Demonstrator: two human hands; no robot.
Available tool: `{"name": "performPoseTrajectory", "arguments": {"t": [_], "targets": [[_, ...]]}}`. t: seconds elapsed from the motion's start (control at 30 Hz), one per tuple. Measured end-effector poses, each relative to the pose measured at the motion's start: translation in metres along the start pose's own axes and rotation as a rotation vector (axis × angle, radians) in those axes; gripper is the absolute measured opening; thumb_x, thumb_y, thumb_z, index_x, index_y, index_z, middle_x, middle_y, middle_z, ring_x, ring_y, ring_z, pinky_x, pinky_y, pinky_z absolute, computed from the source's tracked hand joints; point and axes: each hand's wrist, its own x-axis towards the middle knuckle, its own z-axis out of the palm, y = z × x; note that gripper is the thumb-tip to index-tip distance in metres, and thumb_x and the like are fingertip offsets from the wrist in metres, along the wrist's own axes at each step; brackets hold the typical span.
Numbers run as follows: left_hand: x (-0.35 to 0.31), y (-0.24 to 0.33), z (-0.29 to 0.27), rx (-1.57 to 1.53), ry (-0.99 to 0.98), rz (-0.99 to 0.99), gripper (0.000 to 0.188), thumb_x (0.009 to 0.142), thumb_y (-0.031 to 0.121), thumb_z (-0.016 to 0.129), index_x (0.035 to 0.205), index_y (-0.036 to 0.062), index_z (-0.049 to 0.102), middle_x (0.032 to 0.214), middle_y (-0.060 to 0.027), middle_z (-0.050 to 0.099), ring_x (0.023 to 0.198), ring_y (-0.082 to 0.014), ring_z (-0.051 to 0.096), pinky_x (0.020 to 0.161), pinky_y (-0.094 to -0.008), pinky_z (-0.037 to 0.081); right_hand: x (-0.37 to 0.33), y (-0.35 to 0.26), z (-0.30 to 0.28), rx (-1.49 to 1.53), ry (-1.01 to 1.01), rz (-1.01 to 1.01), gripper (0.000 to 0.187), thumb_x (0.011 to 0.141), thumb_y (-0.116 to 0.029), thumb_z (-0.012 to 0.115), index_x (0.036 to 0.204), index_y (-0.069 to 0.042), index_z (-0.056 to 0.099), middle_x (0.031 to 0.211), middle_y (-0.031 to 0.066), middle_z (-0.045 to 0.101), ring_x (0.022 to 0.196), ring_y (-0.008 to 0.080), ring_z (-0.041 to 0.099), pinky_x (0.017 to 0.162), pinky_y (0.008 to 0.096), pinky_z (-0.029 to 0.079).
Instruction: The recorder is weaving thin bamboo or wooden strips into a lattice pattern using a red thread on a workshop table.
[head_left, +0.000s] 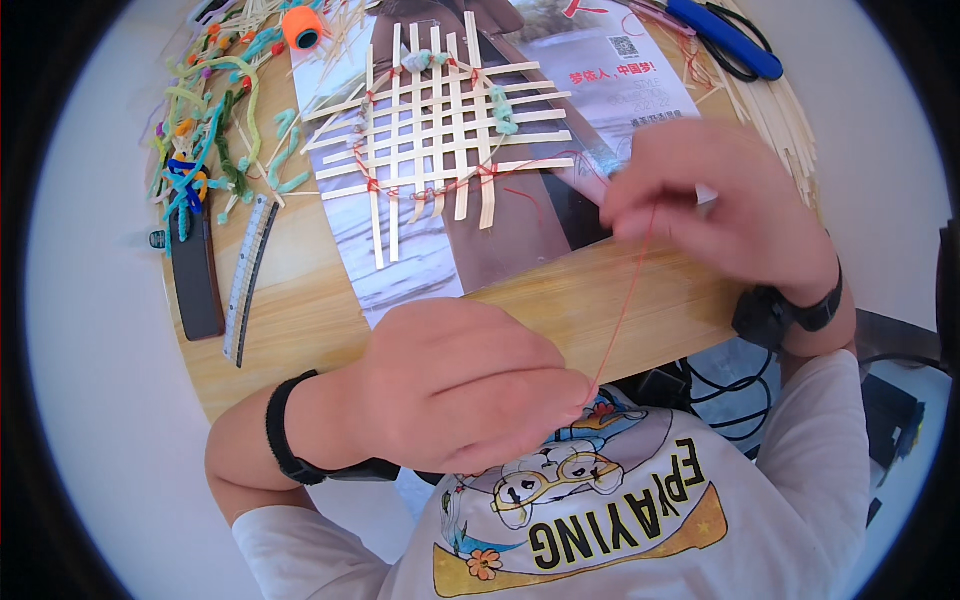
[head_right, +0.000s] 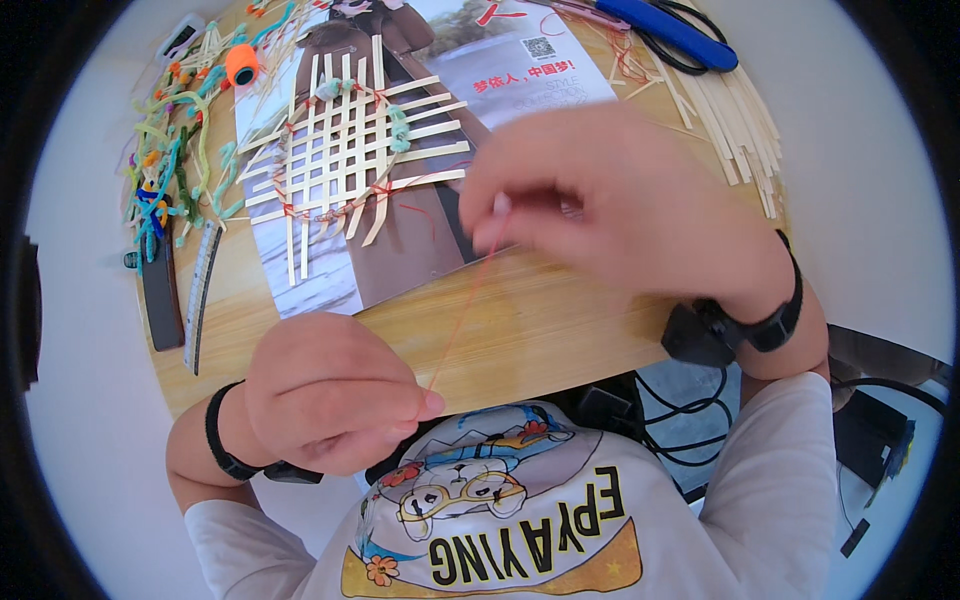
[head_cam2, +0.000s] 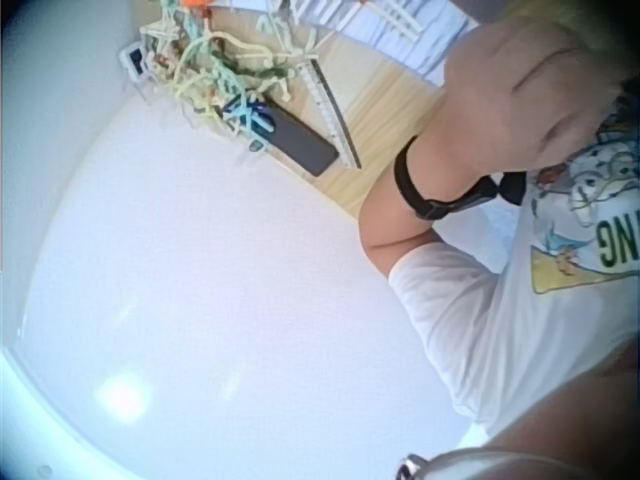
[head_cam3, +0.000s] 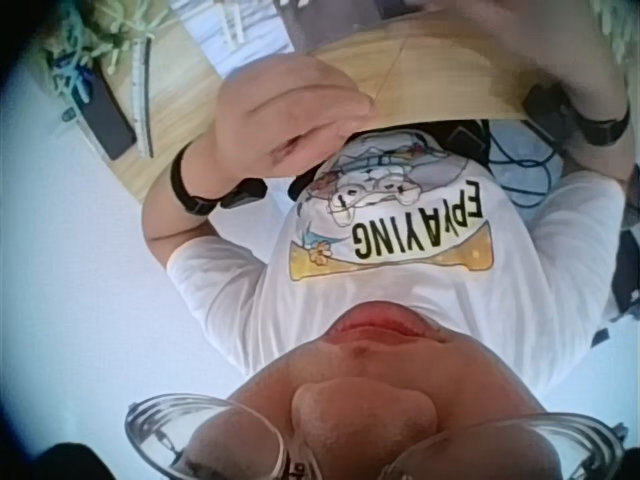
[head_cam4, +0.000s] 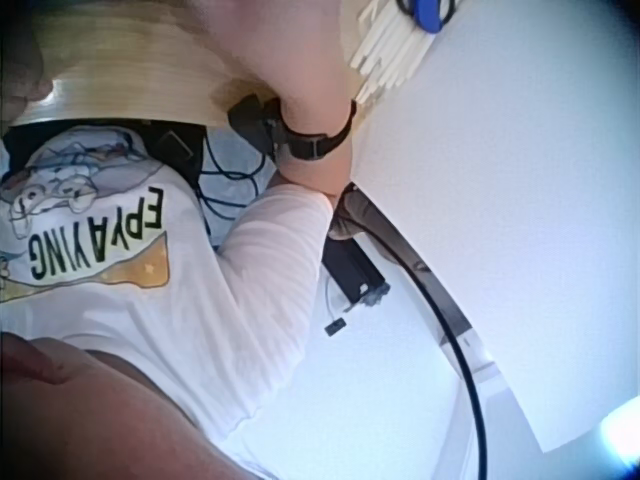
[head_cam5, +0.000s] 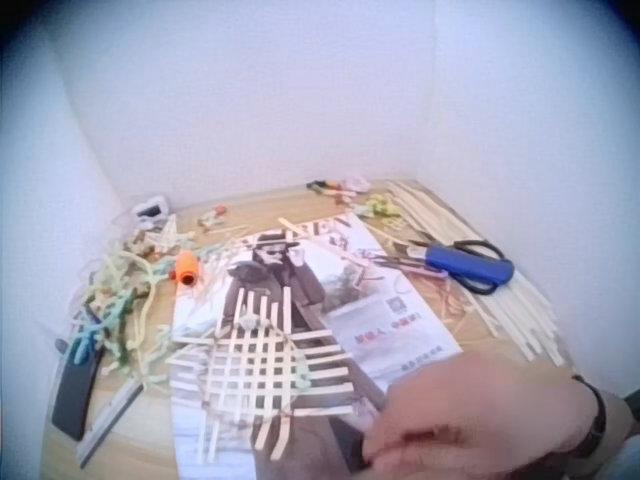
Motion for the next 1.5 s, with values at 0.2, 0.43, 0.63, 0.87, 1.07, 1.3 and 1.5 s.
{"name": "performPoseTrajectory", "arguments": {"t": [0.2, 0.43, 0.63, 0.87, 1.07, 1.3, 1.5], "targets": [[0.001, -0.001, 0.002, -0.017, 0.008, 0.006, 0.02, 0.081, 0.0, 0.074, 0.1, 0.0051, 0.073, 0.083, -0.0053, 0.072, 0.063, -0.0191, 0.066, 0.051, -0.0295, 0.049, 0.005, 0.028, -0.005, -0.022, 0.339, -0.016, 0.011, 0.095, -0.001, 0.067, 0.106, 0.001, 0.069, 0.102, 0.0059, 0.07, 0.093, 0.0148, 0.065, 0.086, 0.0286, 0.05], [0.002, -0.001, 0.003, -0.006, -0.012, 0.008, 0.019, 0.082, 0.0, 0.073, 0.101, 0.0037, 0.072, 0.084, -0.0063, 0.073, 0.063, -0.0191, 0.066, 0.051, -0.0296, 0.049, -0.003, 0.02, -0.01, 0.183, 0.221, -0.227, 0.018, 0.094, -0.002, 0.064, 0.111, 0.004, 0.068, 0.107, 0.013, 0.07, 0.095, 0.0167, 0.066, 0.085, 0.0305, 0.052], [0.001, 0.0, 0.002, -0.011, 0.002, -0.031, 0.018, 0.083, 0.0, 0.072, 0.101, 0.0039, 0.073, 0.083, -0.0062, 0.073, 0.064, -0.0197, 0.066, 0.052, -0.0306, 0.05, -0.004, -0.007, -0.035, 0.315, -0.307, 0.243, 0.044, 0.089, -0.028, 0.078, 0.119, 0.004, 0.069, 0.105, 0.0155, 0.07, 0.09, 0.0191, 0.065, 0.074, 0.0306, 0.051], [0.001, -0.003, 0.006, -0.035, 0.049, -0.092, 0.017, 0.083, 0.004, 0.077, 0.099, 0.0078, 0.074, 0.085, -0.0056, 0.07, 0.069, -0.024, 0.067, 0.056, -0.0333, 0.052, -0.015, -0.056, -0.016, -0.222, 0.365, -0.026, 0.044, 0.084, -0.039, 0.077, 0.109, -0.004, 0.067, 0.097, 0.0089, 0.068, 0.078, 0.0189, 0.06, 0.069, 0.0299, 0.047], [-0.003, -0.003, 0.009, 0.004, 0.061, -0.104, 0.009, 0.087, 0.009, 0.074, 0.096, 0.01, 0.072, 0.082, -0.0058, 0.066, 0.07, -0.0253, 0.065, 0.057, -0.0356, 0.051, -0.097, -0.04, -0.019, -0.127, 0.587, -0.824, 0.032, 0.092, -0.037, 0.066, 0.105, -0.008, 0.067, 0.089, 0.0061, 0.064, 0.079, 0.02, 0.059, 0.07, 0.0327, 0.045], [-0.001, -0.003, 0.009, -0.029, 0.052, -0.106, 0.012, 0.087, 0.004, 0.074, 0.099, 0.0063, 0.074, 0.082, -0.0067, 0.07, 0.069, -0.0236, 0.067, 0.057, -0.0335, 0.052, -0.091, -0.047, -0.033, -0.149, 0.563, -0.863, 0.025, 0.093, -0.032, 0.067, 0.103, -0.009, 0.067, 0.091, 0.0037, 0.064, 0.081, 0.0173, 0.059, 0.073, 0.0311, 0.045], [-0.001, -0.005, 0.008, -0.063, 0.054, -0.085, 0.015, 0.087, 0.002, 0.075, 0.101, 0.0049, 0.075, 0.083, -0.0066, 0.072, 0.068, -0.0223, 0.068, 0.058, -0.0321, 0.052, -0.088, -0.048, -0.034, -0.14, 0.553, -0.872, 0.02, 0.094, -0.028, 0.067, 0.102, -0.009, 0.067, 0.092, 0.0016, 0.064, 0.082, 0.0149, 0.059, 0.076, 0.0297, 0.045]]}}
